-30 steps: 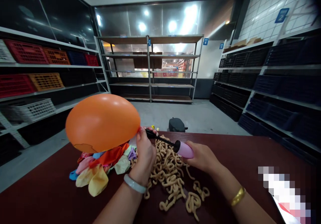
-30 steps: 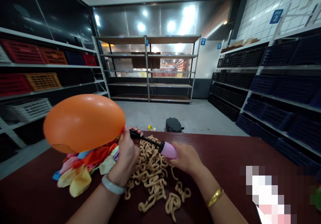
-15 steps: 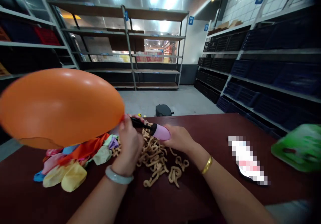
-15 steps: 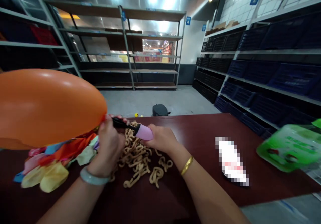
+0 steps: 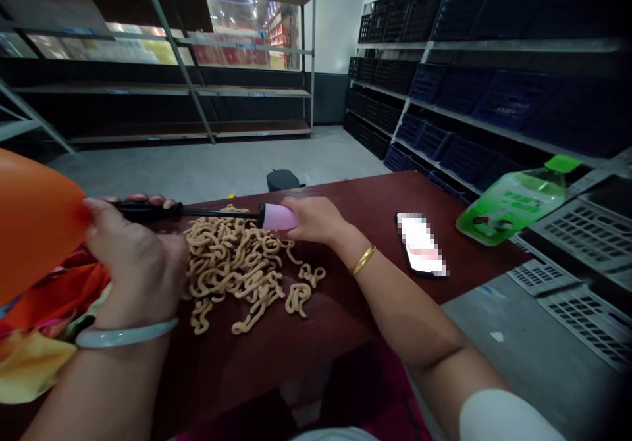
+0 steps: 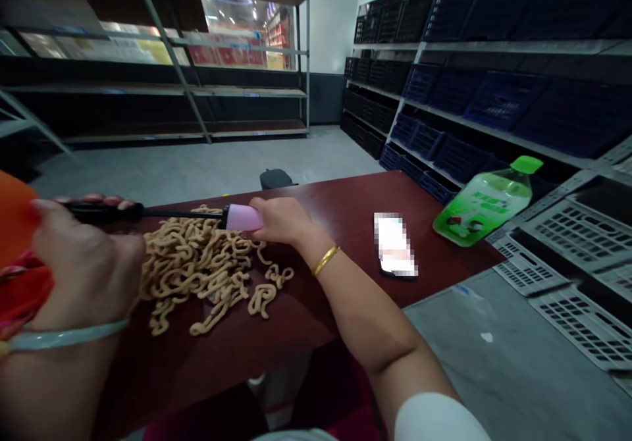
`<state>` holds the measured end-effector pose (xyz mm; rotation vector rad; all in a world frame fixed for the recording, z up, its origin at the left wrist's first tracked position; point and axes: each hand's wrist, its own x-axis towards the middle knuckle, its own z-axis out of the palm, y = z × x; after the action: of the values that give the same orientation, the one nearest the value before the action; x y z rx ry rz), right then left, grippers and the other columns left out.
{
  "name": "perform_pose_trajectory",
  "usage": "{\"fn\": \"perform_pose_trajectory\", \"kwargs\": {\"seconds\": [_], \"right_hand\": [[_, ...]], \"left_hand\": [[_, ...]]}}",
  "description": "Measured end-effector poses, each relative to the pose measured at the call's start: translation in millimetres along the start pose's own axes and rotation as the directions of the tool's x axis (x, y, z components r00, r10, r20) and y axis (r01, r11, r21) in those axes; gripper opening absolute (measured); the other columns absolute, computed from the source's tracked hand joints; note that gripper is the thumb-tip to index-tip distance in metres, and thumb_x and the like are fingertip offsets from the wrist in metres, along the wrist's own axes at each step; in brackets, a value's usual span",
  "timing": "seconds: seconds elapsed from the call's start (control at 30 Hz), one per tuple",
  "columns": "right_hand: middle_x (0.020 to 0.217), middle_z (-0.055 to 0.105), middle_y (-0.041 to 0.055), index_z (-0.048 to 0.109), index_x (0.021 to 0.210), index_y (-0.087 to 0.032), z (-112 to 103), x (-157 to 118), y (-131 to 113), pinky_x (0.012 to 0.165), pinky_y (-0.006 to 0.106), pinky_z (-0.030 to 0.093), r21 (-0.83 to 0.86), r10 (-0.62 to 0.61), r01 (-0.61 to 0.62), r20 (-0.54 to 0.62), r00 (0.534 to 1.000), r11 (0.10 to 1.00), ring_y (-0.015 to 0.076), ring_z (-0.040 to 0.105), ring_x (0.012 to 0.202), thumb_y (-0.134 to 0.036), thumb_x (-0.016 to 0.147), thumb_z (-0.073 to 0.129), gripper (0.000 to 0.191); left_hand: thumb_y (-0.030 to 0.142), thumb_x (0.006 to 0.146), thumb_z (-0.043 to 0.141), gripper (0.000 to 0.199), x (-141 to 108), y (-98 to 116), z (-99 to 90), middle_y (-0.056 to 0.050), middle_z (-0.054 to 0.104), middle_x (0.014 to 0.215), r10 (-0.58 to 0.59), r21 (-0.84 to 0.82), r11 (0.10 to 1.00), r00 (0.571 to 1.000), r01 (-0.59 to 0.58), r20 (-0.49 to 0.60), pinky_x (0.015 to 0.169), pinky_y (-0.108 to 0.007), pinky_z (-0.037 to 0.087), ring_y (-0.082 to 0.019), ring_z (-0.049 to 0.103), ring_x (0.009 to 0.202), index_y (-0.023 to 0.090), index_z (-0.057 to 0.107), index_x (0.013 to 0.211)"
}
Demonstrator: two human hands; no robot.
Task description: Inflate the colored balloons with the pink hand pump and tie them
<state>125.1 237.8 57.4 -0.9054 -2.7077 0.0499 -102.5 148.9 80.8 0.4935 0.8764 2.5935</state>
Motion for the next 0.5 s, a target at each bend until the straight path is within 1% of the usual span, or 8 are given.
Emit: {"fn": "perform_pose_trajectory", "kwargs": {"seconds": [0.13, 0.23, 0.33, 0.4, 0.5], "right_hand": [[0.099, 0.070, 0.0085, 0.054, 0.111, -0.020, 0, -2, -15, 0.065, 0.030, 0.038, -0.026, 0.020, -0.020, -0.014, 1.000, 0.999, 0.0240, 0.065, 0.086, -0.060, 0.081, 0.060, 0.051], [0.099, 0.070, 0.0086, 0.052, 0.112, -0.019, 2, -4, -28, 0.065, 0.031, 0.039, -0.016, 0.041, -0.041, -0.014, 0.999, 0.999, 0.0238, 0.065, 0.085, -0.056, 0.082, 0.060, 0.048], [0.099, 0.070, 0.0084, 0.051, 0.112, -0.019, 4, -5, -36, 0.065, 0.030, 0.039, -0.001, 0.056, -0.056, -0.009, 0.998, 0.998, 0.0233, 0.065, 0.084, -0.053, 0.082, 0.059, 0.046], [0.099, 0.070, 0.0080, 0.051, 0.112, -0.020, 5, -4, -37, 0.064, 0.029, 0.039, -0.003, 0.069, -0.069, 0.000, 0.998, 0.998, 0.0236, 0.065, 0.084, -0.054, 0.082, 0.059, 0.046], [0.096, 0.070, 0.0070, 0.053, 0.111, -0.022, 6, -2, -33, 0.063, 0.030, 0.038, -0.003, 0.082, -0.081, 0.030, 0.996, 0.997, 0.0239, 0.065, 0.083, -0.058, 0.082, 0.056, 0.047]], "left_hand": [[0.032, 0.101, 0.030, 0.027, -24, -28, 7.5, 0.004, 0.051, 0.061, -0.040, 0.015, 0.999, 0.999, 0.041, -0.006, 0.060, -0.030, 0.047, -0.012, 0.053, 0.055, 0.020, 0.041, 0.079], [0.026, 0.100, 0.035, 0.022, -45, -40, 9.4, 0.002, 0.054, 0.065, -0.101, 0.031, 0.995, 0.994, 0.100, 0.044, 0.068, -0.033, 0.051, -0.012, 0.056, 0.059, 0.020, 0.045, 0.081], [0.026, 0.099, 0.039, 0.020, -58, -43, 9.5, 0.002, 0.056, 0.067, -0.154, 0.014, 0.988, 0.981, 0.153, 0.117, 0.073, -0.033, 0.051, -0.012, 0.058, 0.063, 0.021, 0.047, 0.082], [0.026, 0.099, 0.041, 0.019, -58, -42, 10.0, 0.002, 0.055, 0.067, -0.169, -0.007, 0.985, 0.976, 0.172, 0.137, 0.072, -0.033, 0.050, -0.012, 0.058, 0.063, 0.020, 0.047, 0.082], [0.025, 0.098, 0.043, 0.017, -46, -37, 10.0, 0.002, 0.054, 0.065, -0.175, -0.038, 0.983, 0.981, 0.179, 0.081, 0.067, -0.031, 0.049, -0.012, 0.056, 0.060, 0.019, 0.047, 0.082]]}}
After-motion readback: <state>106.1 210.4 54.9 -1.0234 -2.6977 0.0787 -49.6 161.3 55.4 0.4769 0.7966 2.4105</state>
